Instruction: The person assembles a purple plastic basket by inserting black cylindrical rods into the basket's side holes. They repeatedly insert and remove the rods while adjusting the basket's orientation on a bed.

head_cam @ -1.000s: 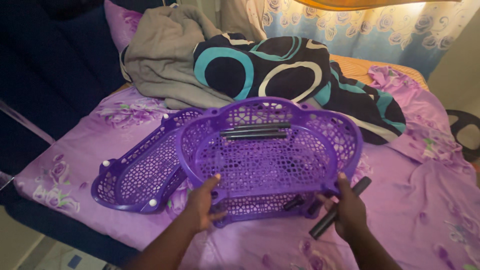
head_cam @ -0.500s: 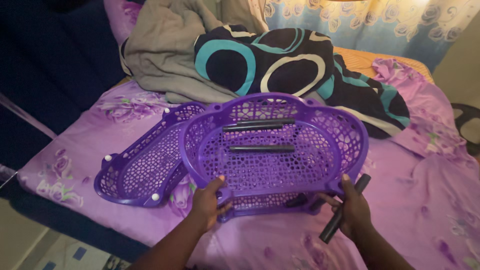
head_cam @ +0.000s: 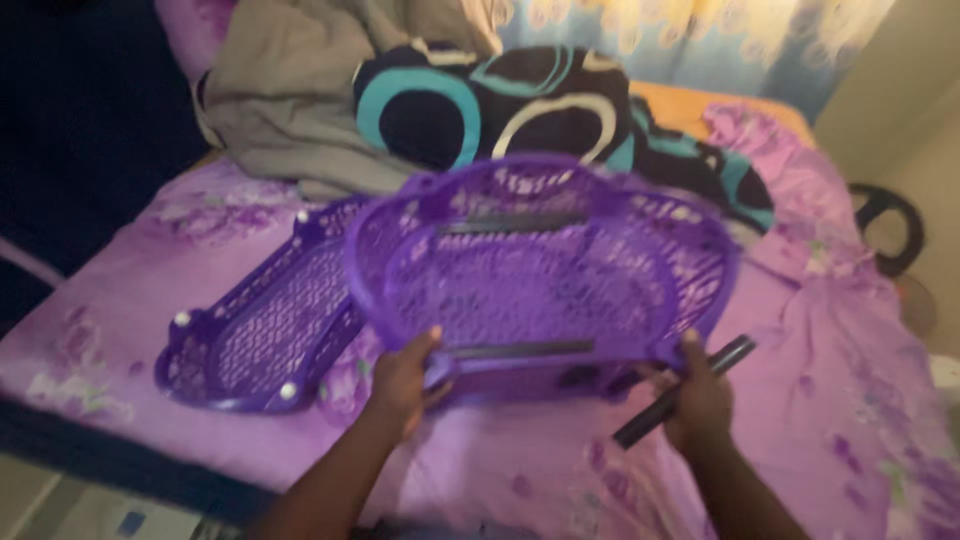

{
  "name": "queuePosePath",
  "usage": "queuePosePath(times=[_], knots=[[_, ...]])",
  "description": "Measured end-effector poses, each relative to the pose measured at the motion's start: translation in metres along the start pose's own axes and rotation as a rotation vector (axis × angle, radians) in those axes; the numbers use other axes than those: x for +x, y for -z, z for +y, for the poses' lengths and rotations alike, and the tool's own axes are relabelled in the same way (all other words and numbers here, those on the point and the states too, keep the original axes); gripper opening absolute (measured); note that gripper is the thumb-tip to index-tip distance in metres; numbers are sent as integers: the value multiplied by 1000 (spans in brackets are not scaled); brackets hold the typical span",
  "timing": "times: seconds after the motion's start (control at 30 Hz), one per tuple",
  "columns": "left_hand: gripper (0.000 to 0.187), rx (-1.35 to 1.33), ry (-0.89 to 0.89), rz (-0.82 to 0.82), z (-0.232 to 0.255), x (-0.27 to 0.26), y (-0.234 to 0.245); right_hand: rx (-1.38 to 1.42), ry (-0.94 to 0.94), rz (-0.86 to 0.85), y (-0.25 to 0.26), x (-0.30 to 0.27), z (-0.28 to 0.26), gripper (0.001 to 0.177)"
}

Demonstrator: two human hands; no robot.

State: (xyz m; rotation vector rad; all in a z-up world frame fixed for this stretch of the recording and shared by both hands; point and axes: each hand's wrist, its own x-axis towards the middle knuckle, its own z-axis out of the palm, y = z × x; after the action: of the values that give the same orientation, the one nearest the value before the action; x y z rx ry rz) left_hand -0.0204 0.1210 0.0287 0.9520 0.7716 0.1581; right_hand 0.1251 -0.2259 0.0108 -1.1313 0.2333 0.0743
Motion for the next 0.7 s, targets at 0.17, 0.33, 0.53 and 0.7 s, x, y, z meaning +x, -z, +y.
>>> queuePosePath(times=[0.17,0.33,0.53,0.7], knots=[[29,69,8,-135,13,7,-27,23,14,81,19,-23,-27,38],[32,119,74,-282,7,14,-49,-1,35,180,37,-45,-43,40],[33,118,138,-347,-17,28,-61,-13,13,290,63,-61,-37,44],[43,170,193,-239,-20,30,-57,-95,-16,324,60,-76,-29,47]])
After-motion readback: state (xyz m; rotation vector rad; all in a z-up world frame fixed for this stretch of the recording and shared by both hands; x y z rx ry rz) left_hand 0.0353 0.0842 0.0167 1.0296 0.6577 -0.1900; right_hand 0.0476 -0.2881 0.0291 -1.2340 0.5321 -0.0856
